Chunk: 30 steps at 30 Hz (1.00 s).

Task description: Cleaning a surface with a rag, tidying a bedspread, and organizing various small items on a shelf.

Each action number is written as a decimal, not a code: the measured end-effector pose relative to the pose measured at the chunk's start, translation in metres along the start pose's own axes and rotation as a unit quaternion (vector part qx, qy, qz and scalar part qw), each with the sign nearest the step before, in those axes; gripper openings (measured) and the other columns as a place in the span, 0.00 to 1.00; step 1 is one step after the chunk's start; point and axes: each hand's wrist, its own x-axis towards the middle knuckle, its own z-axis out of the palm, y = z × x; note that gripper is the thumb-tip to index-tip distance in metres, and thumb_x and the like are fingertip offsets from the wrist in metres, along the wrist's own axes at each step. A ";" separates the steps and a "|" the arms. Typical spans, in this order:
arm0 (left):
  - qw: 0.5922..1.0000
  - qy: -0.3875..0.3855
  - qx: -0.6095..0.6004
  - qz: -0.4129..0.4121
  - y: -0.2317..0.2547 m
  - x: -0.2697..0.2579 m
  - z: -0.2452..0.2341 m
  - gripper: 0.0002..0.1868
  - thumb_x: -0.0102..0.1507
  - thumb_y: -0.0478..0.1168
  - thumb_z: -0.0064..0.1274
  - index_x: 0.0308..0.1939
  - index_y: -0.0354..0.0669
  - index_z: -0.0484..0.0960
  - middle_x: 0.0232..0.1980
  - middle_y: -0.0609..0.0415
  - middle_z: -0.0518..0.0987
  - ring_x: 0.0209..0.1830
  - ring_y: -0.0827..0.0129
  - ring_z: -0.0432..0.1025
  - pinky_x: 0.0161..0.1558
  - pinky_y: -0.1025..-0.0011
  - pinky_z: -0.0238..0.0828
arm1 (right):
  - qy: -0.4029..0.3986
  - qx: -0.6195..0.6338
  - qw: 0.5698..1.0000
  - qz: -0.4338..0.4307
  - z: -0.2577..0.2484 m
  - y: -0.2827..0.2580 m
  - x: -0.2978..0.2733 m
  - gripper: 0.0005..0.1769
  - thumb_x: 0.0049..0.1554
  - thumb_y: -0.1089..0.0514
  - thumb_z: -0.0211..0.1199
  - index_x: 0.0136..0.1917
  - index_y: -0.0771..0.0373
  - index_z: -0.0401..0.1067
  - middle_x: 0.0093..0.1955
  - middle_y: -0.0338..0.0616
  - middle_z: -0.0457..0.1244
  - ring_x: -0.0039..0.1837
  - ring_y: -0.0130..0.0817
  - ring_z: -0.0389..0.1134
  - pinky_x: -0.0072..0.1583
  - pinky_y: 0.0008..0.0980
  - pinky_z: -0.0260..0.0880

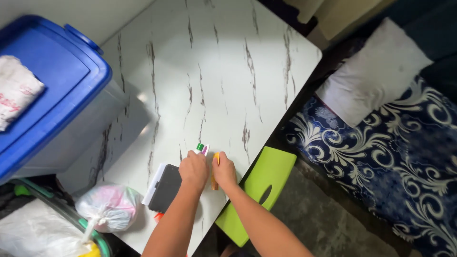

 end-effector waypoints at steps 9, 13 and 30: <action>0.995 -0.045 0.085 -0.015 0.037 -0.003 -0.015 0.17 0.60 0.37 0.56 0.52 0.37 0.77 0.59 0.42 0.67 0.52 0.52 0.73 0.44 0.65 0.79 | -0.017 0.056 0.996 0.074 0.019 0.021 0.024 0.11 0.69 0.56 0.48 0.46 0.63 0.62 0.42 0.59 0.67 0.45 0.61 0.68 0.48 0.54 0.64; 0.999 -0.031 -0.002 -0.042 0.030 -0.005 -0.013 0.13 0.66 0.40 0.53 0.50 0.36 0.75 0.58 0.40 0.66 0.52 0.48 0.72 0.45 0.60 0.79 | -0.054 0.038 0.998 0.020 0.013 0.015 0.023 0.10 0.62 0.55 0.53 0.50 0.63 0.58 0.42 0.61 0.66 0.45 0.60 0.67 0.48 0.55 0.65; 0.993 0.009 -0.109 -0.045 0.027 -0.029 -0.020 0.25 0.64 0.42 0.55 0.64 0.49 0.68 0.56 0.41 0.69 0.47 0.48 0.74 0.41 0.53 0.76 | -0.058 -0.001 0.998 0.028 -0.004 0.027 0.012 0.14 0.61 0.51 0.60 0.55 0.60 0.64 0.48 0.55 0.69 0.50 0.56 0.70 0.52 0.52 0.69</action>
